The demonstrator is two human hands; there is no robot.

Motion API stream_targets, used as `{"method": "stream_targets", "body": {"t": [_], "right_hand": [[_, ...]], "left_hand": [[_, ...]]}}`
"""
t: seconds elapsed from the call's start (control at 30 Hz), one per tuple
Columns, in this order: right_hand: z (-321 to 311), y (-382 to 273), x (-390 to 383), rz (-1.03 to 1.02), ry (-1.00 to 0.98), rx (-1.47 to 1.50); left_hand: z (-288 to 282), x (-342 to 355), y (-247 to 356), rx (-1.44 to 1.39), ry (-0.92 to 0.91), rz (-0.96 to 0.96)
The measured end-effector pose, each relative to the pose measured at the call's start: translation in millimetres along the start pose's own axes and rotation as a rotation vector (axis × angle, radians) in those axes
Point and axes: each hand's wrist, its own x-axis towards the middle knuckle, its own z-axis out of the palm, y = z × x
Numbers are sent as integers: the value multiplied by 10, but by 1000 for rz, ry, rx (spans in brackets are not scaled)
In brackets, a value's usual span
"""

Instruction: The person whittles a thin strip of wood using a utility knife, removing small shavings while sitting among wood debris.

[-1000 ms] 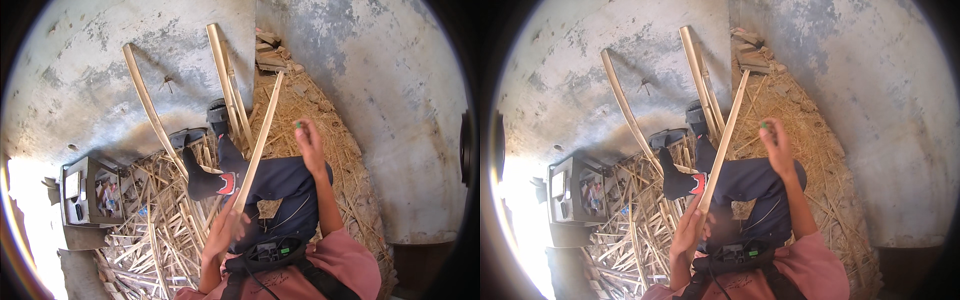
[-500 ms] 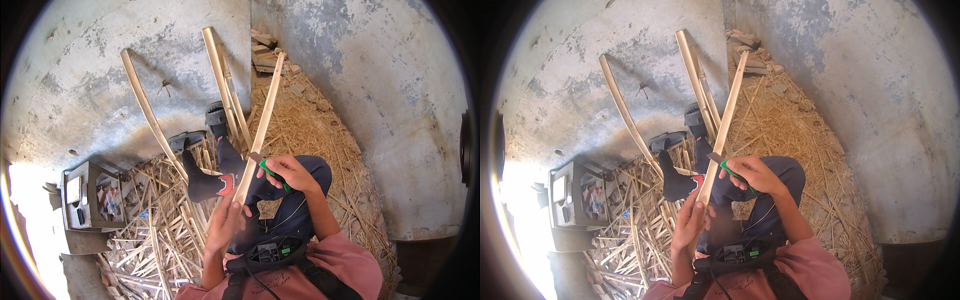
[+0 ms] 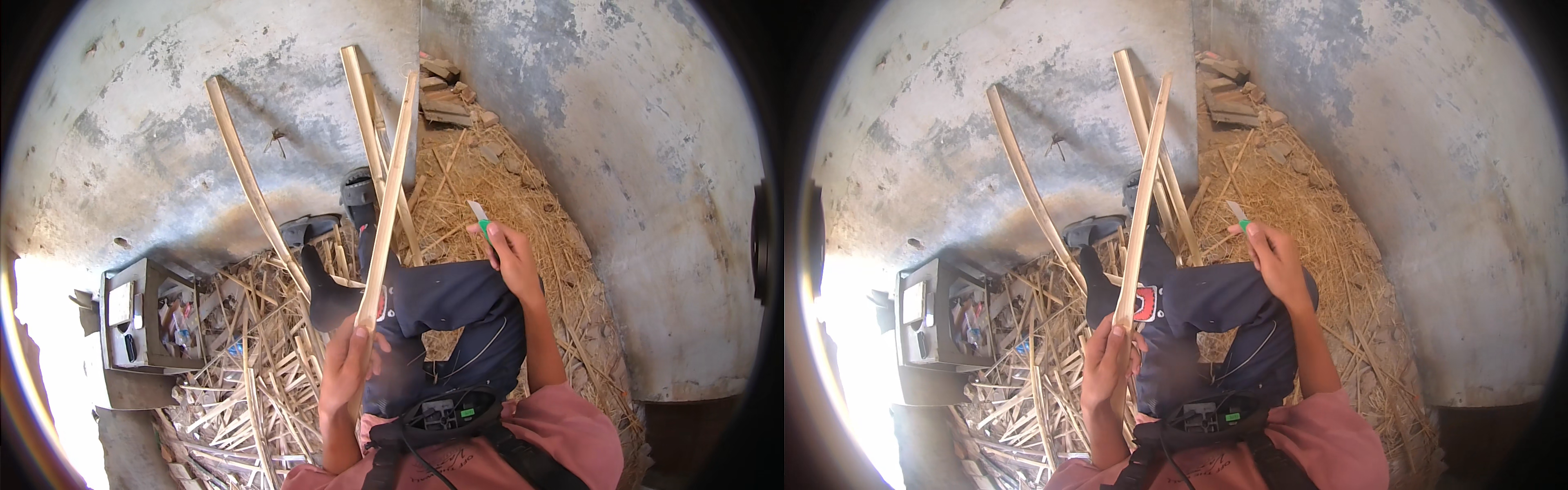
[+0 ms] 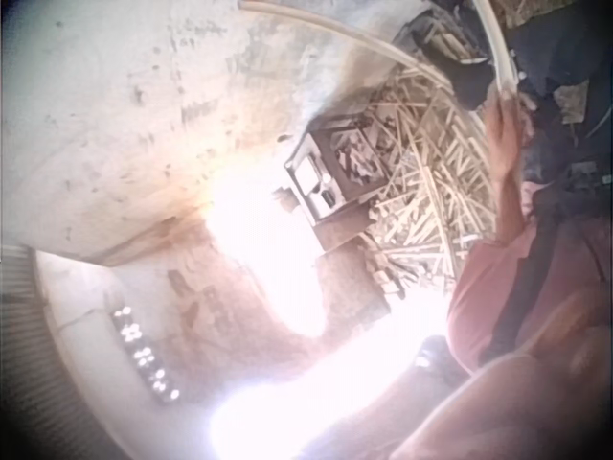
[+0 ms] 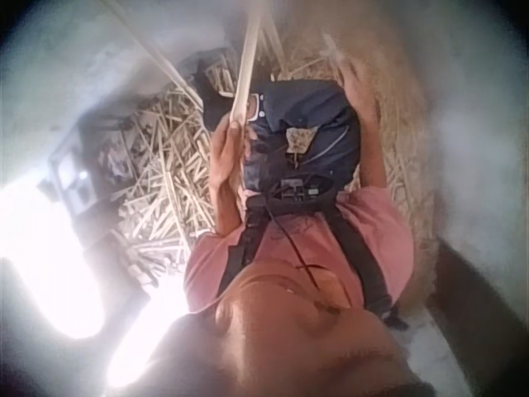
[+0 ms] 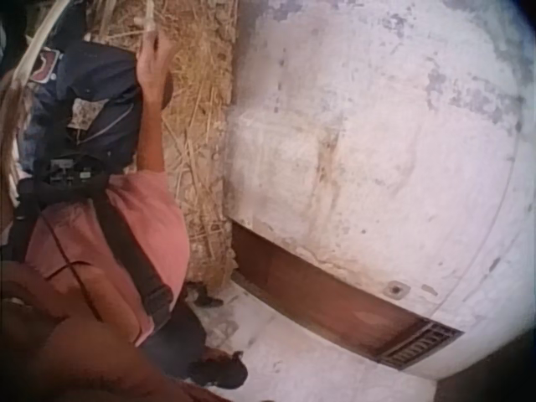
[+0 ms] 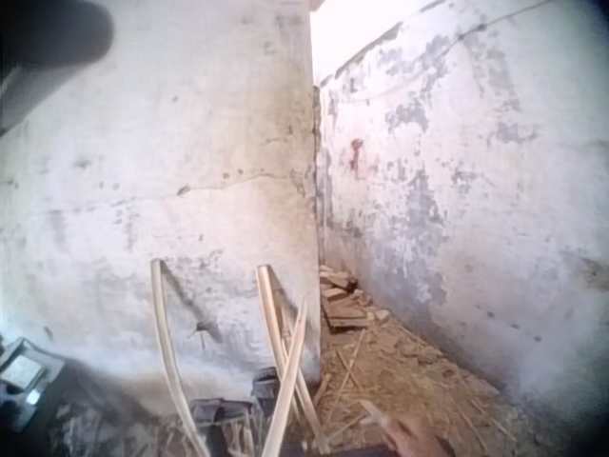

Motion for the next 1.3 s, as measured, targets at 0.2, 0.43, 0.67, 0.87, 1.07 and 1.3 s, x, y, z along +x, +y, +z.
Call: {"method": "stream_targets", "body": {"t": [0.2, 0.43, 0.67, 0.87, 1.07, 1.3], "right_hand": [[487, -355, -245, -542, -169, -279], [738, -226, -380, -582, -148, -307], [762, -299, -386, -631, -69, -432], [727, -369, -372, -647, -30, -445], [722, -354, -335, -670, -21, -488], [730, -345, -303, -695, -6, -489]], "left_hand": [[113, 49, -13, -4, -28, -19], [261, 23, 118, 224, -27, 77], [388, 10, 91, 383, 144, 160], [422, -21, 152, 509, 177, 165], [401, -42, 189, 536, 153, 142], [398, -71, 208, 583, 168, 138]]}}
